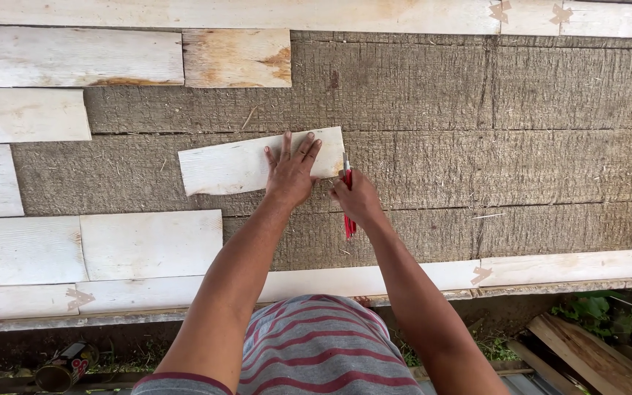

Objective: The person fits thin wooden boards together on a surface, using a utility knife to trim the edges and a pencil to mark where cuts are needed.

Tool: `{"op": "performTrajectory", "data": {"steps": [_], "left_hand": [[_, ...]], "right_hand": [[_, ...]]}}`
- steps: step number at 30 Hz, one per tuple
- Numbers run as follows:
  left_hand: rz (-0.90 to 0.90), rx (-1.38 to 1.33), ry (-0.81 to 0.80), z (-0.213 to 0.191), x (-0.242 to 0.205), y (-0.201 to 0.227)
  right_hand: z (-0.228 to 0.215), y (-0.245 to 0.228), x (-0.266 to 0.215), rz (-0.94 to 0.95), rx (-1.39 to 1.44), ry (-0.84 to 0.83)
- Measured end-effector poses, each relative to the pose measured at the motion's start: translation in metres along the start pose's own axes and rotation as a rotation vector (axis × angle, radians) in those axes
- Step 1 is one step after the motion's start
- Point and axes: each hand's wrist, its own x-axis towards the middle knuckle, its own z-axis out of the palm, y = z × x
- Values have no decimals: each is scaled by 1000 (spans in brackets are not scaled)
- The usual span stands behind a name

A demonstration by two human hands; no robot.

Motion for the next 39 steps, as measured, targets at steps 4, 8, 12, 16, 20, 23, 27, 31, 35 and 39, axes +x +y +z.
{"op": "performTrajectory", "data": {"steps": [4, 8, 12, 16, 20, 23, 27, 31, 35, 39], "left_hand": [[-28, -2, -10, 3, 7, 1], [-47, -29, -28, 5, 15, 0], [-64, -57, -62, -6, 11, 4], [-92, -68, -77, -11, 17, 10], [-110, -59, -97, -5, 24, 9], [-113, -47, -111, -12, 21, 11], [-137, -34, -135, -20, 17, 17], [-127, -16, -156, -16, 21, 14], [-135, 0, -184, -21, 19, 15], [-135, -16, -189, -17, 21, 13]], "right_hand": [[2, -45, -3, 55, 47, -9], [20, -32, 28, -189, -374, 145], [23, -61, 40, -97, -463, 176], [28, -54, 62, -28, -517, 158], [29, -65, 61, 18, -542, 122], [30, -70, 60, 34, -573, 102], [28, -80, 52, 56, -593, 65], [35, -39, 61, 125, -591, 42], [29, -47, 5, 146, -469, 15], [34, -25, -17, 134, -468, -20]]}}
